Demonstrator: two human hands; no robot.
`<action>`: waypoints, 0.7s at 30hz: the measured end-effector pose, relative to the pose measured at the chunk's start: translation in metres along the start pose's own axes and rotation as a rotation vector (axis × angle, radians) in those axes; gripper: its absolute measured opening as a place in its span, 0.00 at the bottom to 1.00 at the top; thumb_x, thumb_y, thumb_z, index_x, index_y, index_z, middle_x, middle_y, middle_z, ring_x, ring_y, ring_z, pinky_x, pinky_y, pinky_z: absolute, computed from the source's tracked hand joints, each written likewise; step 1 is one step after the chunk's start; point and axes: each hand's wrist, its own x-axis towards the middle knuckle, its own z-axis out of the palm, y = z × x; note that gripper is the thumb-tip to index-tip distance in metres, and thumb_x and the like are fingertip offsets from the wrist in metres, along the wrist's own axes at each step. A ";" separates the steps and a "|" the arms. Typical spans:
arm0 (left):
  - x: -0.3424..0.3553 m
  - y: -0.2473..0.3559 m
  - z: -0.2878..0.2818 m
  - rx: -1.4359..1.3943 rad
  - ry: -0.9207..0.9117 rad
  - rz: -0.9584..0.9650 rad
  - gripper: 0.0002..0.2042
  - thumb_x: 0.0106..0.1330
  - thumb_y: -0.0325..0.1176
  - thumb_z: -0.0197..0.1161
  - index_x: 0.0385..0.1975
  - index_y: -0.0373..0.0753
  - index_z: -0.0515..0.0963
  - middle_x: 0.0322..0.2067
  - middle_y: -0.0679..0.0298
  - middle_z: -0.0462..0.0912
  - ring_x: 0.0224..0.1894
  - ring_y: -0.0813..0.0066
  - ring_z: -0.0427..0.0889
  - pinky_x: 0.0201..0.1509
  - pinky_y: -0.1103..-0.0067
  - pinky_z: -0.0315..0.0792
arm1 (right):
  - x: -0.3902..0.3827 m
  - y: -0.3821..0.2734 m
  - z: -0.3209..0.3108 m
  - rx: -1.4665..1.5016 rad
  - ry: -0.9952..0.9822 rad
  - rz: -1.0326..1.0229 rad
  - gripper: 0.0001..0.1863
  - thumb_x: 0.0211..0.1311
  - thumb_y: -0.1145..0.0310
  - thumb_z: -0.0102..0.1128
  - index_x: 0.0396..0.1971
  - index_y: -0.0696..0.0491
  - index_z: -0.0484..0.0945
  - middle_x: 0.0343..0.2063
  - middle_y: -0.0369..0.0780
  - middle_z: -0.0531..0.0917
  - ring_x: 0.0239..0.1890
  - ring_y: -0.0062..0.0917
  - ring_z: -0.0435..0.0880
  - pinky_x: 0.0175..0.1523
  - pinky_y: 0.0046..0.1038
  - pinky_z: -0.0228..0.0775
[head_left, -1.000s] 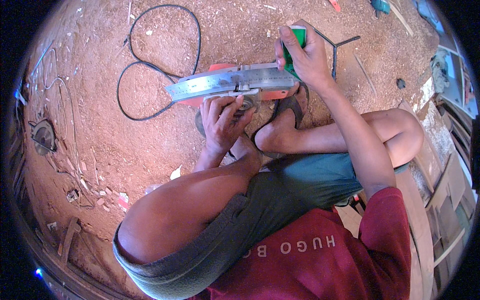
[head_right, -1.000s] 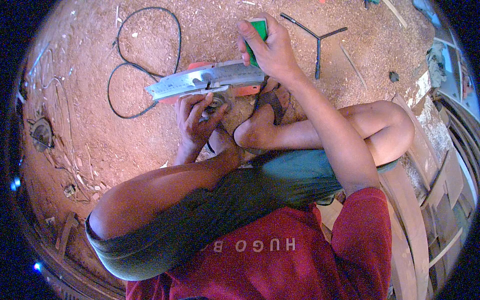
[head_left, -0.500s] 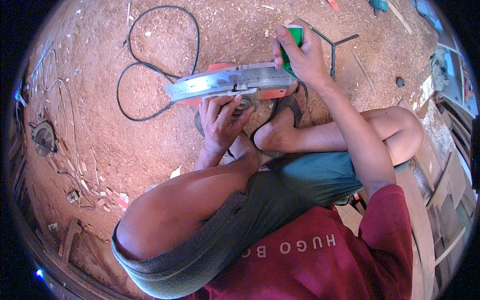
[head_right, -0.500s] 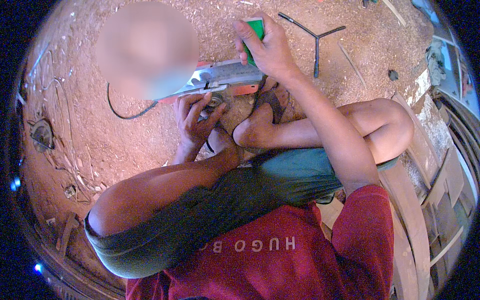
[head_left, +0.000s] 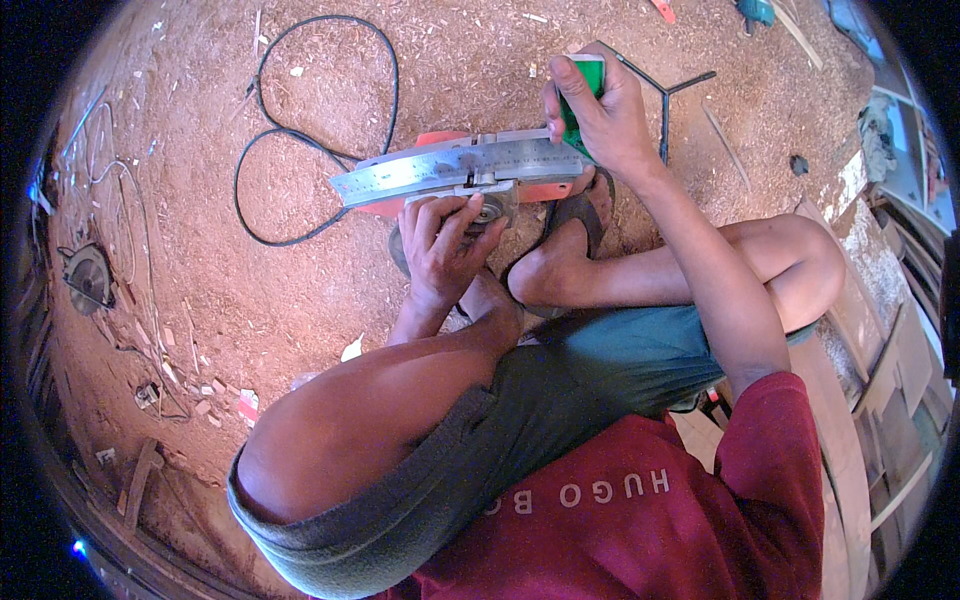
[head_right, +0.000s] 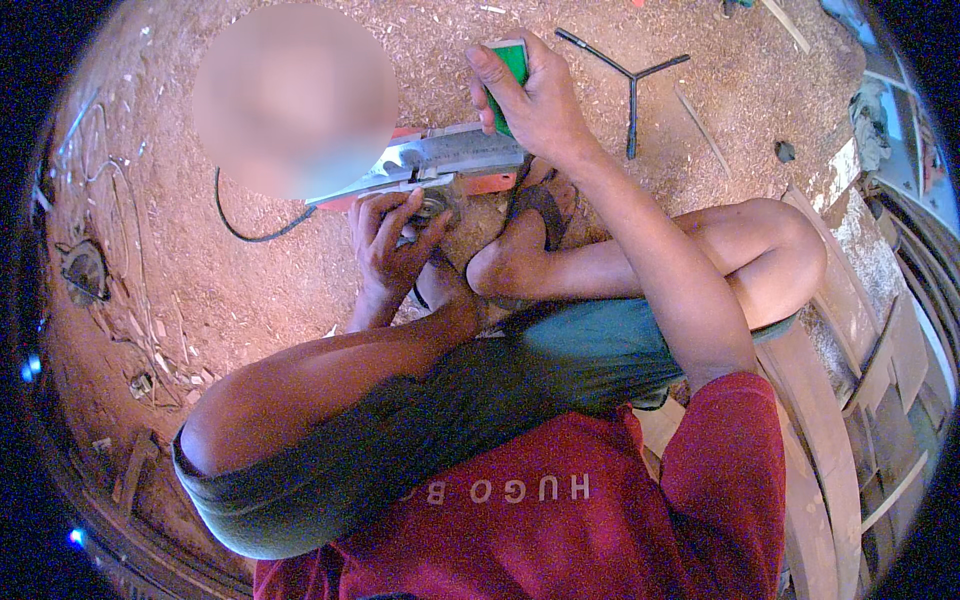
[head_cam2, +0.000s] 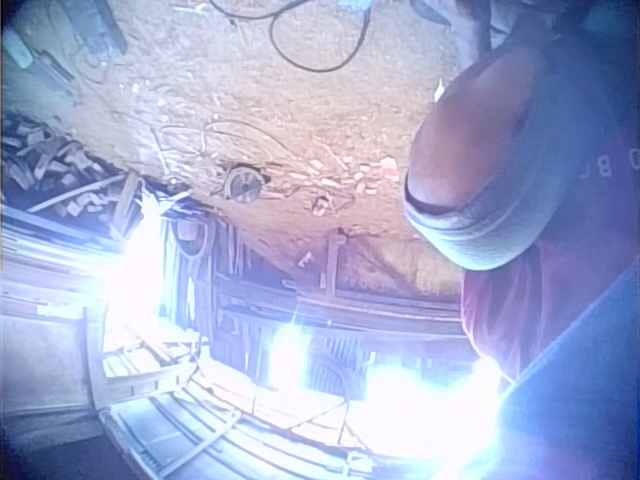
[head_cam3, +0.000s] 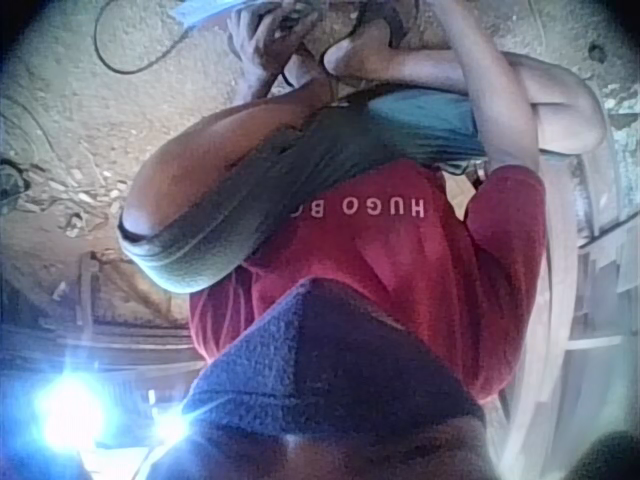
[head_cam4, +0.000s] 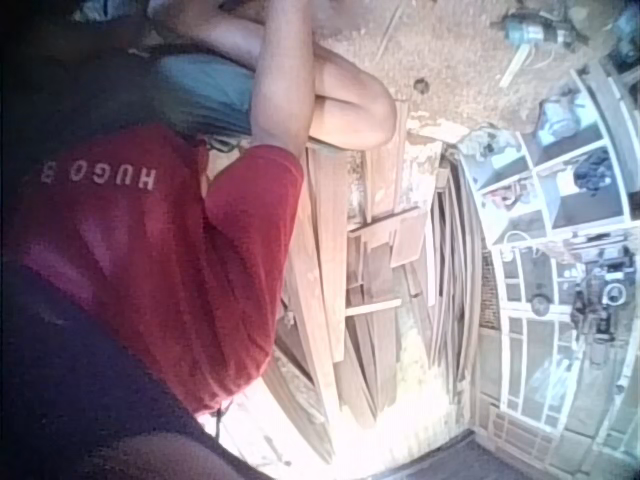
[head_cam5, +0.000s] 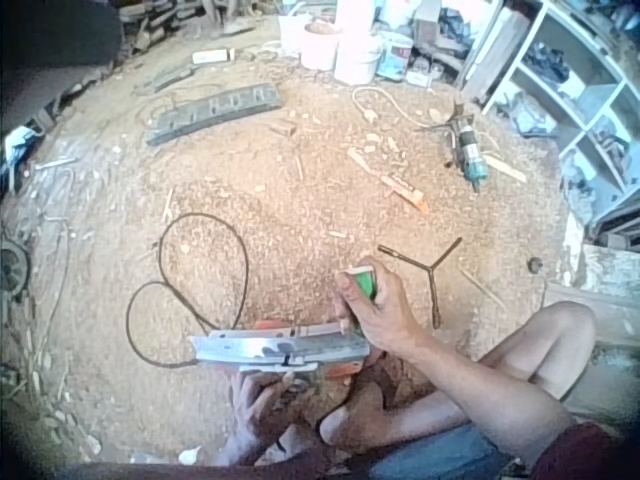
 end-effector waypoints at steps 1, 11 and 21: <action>0.000 0.000 0.001 -0.002 0.002 0.003 0.23 0.47 0.35 0.83 0.45 0.42 0.86 0.40 0.66 0.81 0.42 0.65 0.79 0.44 0.67 0.70 | 0.000 0.001 0.000 -0.007 0.002 -0.005 0.20 0.77 0.52 0.58 0.36 0.53 0.68 0.23 0.37 0.80 0.20 0.18 0.79 0.26 0.24 0.76; 0.001 0.000 -0.001 -0.003 0.000 0.015 0.23 0.47 0.34 0.84 0.46 0.43 0.85 0.41 0.67 0.81 0.42 0.65 0.80 0.44 0.67 0.70 | 0.000 0.005 0.001 0.054 0.031 -0.045 0.20 0.76 0.52 0.61 0.38 0.56 0.73 0.20 0.34 0.81 0.18 0.16 0.79 0.22 0.22 0.73; 0.000 0.000 0.000 -0.013 -0.002 0.001 0.23 0.47 0.33 0.83 0.46 0.42 0.86 0.42 0.66 0.82 0.43 0.64 0.80 0.46 0.67 0.71 | -0.001 0.001 -0.001 -0.004 -0.008 -0.009 0.19 0.77 0.52 0.58 0.36 0.53 0.68 0.23 0.37 0.80 0.21 0.18 0.79 0.26 0.24 0.76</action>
